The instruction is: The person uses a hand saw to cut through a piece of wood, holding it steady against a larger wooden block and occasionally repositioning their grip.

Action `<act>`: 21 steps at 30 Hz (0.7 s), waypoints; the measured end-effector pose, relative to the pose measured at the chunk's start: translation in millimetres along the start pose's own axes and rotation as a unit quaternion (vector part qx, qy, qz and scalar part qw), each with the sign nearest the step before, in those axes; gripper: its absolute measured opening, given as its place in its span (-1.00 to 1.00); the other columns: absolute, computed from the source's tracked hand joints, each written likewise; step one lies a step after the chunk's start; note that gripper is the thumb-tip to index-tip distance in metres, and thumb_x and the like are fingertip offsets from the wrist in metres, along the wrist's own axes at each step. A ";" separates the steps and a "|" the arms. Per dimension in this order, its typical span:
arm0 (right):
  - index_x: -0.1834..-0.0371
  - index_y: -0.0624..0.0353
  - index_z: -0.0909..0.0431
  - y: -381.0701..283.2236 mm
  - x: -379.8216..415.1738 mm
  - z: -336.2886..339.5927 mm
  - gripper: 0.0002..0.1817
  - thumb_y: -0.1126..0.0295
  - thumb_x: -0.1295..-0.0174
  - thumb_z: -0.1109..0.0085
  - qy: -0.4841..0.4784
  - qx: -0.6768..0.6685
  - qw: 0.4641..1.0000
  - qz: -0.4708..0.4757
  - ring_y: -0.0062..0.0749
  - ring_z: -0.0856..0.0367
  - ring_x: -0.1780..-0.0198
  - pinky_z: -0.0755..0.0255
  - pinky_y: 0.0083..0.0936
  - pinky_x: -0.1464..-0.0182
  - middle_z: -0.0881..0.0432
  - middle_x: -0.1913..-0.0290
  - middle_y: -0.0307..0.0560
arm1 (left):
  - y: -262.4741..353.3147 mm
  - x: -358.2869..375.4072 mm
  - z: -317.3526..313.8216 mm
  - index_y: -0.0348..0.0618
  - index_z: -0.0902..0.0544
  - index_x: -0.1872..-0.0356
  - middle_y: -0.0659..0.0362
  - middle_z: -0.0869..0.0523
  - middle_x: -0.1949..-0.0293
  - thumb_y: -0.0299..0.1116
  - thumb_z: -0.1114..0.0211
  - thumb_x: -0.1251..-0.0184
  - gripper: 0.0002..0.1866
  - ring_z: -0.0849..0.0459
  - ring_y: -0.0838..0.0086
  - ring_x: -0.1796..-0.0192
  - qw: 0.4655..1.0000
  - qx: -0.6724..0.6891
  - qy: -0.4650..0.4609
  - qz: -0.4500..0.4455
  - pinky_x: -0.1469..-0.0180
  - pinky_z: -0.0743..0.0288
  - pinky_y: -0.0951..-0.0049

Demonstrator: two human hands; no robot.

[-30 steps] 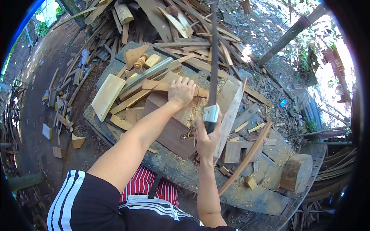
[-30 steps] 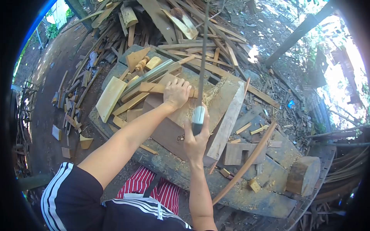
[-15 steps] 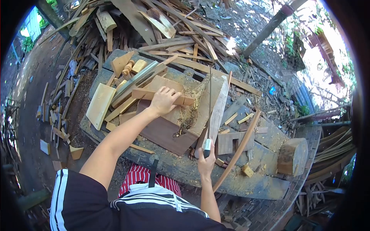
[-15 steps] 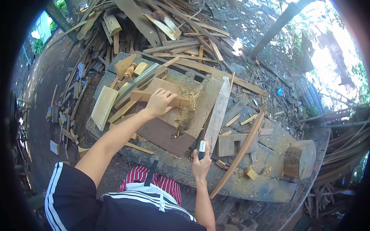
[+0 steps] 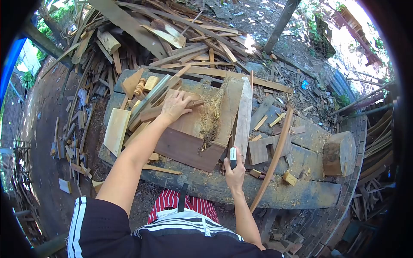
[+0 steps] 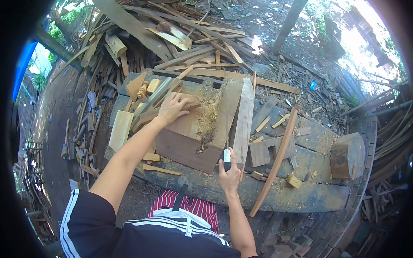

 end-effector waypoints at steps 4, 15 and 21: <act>-0.48 -0.08 -0.33 -27.5 9.3 -0.6 -0.40 0.30 -0.36 -0.20 -0.044 -0.053 0.998 0.003 -0.12 -0.79 0.23 -0.56 -0.30 0.18 -0.74 0.21 0.17 | 0.0 -0.3 -11.3 -0.02 -0.57 -0.04 0.08 -0.55 -0.01 -0.02 -0.39 -0.25 -0.55 -0.53 0.15 -0.12 0.996 0.016 -0.053 0.070 -0.11 -0.46 0.17; -0.47 -0.06 -0.32 -33.4 20.1 -33.5 -0.38 0.33 -0.33 -0.22 -0.147 -0.120 0.981 -0.032 0.15 -0.76 0.16 -0.58 -0.20 0.15 -0.73 0.17 0.24 | -14.2 -22.4 -20.6 -0.08 -0.60 -0.05 -0.01 -0.59 -0.17 0.03 0.01 -0.54 -0.57 -0.54 0.06 -0.24 0.985 0.046 -0.128 0.104 -0.14 -0.44 0.01; -0.47 -0.04 -0.32 -31.1 15.8 -32.7 -0.37 0.30 -0.33 -0.23 -0.134 -0.111 0.985 -0.003 0.16 -0.76 0.17 -0.59 -0.19 0.18 -0.73 0.16 0.25 | -10.2 -38.2 -25.0 -0.12 -0.76 0.25 0.01 -0.77 0.11 -0.10 0.05 -0.53 -0.56 -0.71 0.09 -0.04 0.957 0.026 -0.041 0.285 -0.10 -0.51 0.04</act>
Point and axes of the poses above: each hand's wrist, its own x-axis away from the middle knuckle, its own z-axis out of the back of the hand, y = z × x, the point moved 4 cm from there along -x, towards the middle knuckle
